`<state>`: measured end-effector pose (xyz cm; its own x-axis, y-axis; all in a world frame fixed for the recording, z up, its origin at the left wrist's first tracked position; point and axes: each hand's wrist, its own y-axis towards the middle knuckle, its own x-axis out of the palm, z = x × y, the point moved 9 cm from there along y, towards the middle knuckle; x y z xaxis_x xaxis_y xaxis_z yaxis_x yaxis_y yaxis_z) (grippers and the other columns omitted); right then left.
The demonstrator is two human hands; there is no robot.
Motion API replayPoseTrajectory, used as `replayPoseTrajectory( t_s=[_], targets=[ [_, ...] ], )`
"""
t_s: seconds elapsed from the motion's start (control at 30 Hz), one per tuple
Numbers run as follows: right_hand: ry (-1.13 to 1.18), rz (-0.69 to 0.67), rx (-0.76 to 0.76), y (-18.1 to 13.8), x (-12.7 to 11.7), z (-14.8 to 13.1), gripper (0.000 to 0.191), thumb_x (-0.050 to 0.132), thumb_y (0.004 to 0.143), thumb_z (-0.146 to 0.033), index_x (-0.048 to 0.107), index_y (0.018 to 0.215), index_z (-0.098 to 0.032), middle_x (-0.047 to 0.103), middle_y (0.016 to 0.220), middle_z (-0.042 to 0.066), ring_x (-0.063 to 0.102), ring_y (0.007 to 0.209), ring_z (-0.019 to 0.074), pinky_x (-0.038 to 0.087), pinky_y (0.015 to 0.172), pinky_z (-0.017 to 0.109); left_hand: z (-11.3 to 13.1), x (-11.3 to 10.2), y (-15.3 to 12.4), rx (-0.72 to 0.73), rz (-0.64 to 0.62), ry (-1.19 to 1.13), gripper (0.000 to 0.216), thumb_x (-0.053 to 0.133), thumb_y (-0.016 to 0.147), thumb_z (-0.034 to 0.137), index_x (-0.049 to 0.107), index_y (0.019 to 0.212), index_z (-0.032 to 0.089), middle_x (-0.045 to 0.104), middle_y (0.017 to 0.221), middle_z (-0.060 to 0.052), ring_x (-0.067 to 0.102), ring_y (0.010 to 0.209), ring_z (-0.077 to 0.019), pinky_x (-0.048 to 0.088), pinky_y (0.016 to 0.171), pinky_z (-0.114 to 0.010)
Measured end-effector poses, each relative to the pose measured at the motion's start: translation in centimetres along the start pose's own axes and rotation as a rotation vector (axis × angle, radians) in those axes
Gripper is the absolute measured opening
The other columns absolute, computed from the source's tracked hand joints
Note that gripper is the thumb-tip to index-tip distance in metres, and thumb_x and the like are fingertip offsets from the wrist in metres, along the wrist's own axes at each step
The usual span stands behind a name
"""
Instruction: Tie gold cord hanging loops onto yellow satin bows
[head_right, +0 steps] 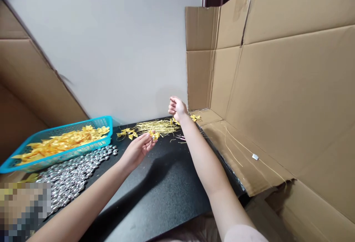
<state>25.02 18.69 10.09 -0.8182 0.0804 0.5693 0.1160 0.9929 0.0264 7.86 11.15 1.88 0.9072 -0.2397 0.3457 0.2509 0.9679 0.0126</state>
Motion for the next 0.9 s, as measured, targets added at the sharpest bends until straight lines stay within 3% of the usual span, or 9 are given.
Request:
replayPoseTrajectory(
  t_s=[0.1,0.2,0.4,0.6,0.77,0.9],
  targets=[
    [0.005,-0.145,-0.073,-1.8,2.9,-0.7,0.021,0.047,0.091,-0.014,0.049,0.07,-0.018,0.029,0.047,-0.011,0.022,0.034,0.0036,0.021,0.034,0.013,1.1,-0.6,0.1,0.05,0.04,-0.002,0.026,0.074,0.074,0.025,0.069,0.097,0.016,0.072,0.09,-0.005,0.068,0.082,-0.0125,0.054,0.079,-0.022],
    [0.004,-0.208,-0.149,-2.8,4.0,-1.8,0.018,0.047,0.088,-0.012,0.048,0.071,-0.019,0.029,0.047,-0.011,0.02,0.035,0.0038,0.019,0.034,0.013,1.9,-1.0,0.1,0.101,0.055,0.046,0.033,0.078,0.069,0.026,0.068,0.099,0.016,0.072,0.094,-0.005,0.068,0.084,-0.0139,0.054,0.082,-0.024],
    [-0.005,-0.159,-0.277,-2.8,1.8,-5.3,0.019,0.044,0.088,-0.009,0.048,0.072,-0.019,0.029,0.049,-0.01,0.017,0.036,0.0039,0.015,0.033,0.013,2.5,-0.6,0.0,0.198,-0.026,0.275,0.045,0.079,0.066,0.04,0.066,0.101,0.015,0.073,0.083,-0.006,0.069,0.077,-0.0196,0.054,0.072,-0.031],
    [-0.038,-0.123,-0.304,-2.7,-0.1,-7.1,0.02,0.046,0.089,-0.01,0.051,0.072,-0.019,0.032,0.048,-0.01,0.019,0.035,0.0036,0.016,0.033,0.013,4.2,1.0,-1.1,0.353,-0.22,0.722,0.022,0.066,0.079,0.035,0.062,0.092,0.018,0.073,0.09,-0.007,0.069,0.084,-0.0216,0.053,0.077,-0.032],
    [-0.114,-0.085,-0.196,-1.2,-0.8,-4.8,0.017,0.05,0.09,-0.011,0.052,0.075,-0.019,0.04,0.051,-0.009,0.03,0.036,0.0035,0.027,0.036,0.013,4.1,0.4,-2.6,0.475,-0.281,1.236,0.009,0.057,0.082,0.015,0.061,0.086,0.021,0.071,0.086,-0.007,0.065,0.084,-0.0225,0.048,0.077,-0.033],
    [-0.231,-0.056,-0.004,1.0,-1.2,1.1,0.005,0.057,0.091,-0.02,0.058,0.092,-0.016,0.059,0.075,-0.001,0.054,0.055,0.0078,0.05,0.053,0.022,0.9,0.3,-5.0,0.489,-0.365,1.593,0.022,0.05,0.078,0.0,0.062,0.075,0.017,0.07,0.079,-0.011,0.064,0.077,-0.0241,0.047,0.074,-0.035]
  ],
)
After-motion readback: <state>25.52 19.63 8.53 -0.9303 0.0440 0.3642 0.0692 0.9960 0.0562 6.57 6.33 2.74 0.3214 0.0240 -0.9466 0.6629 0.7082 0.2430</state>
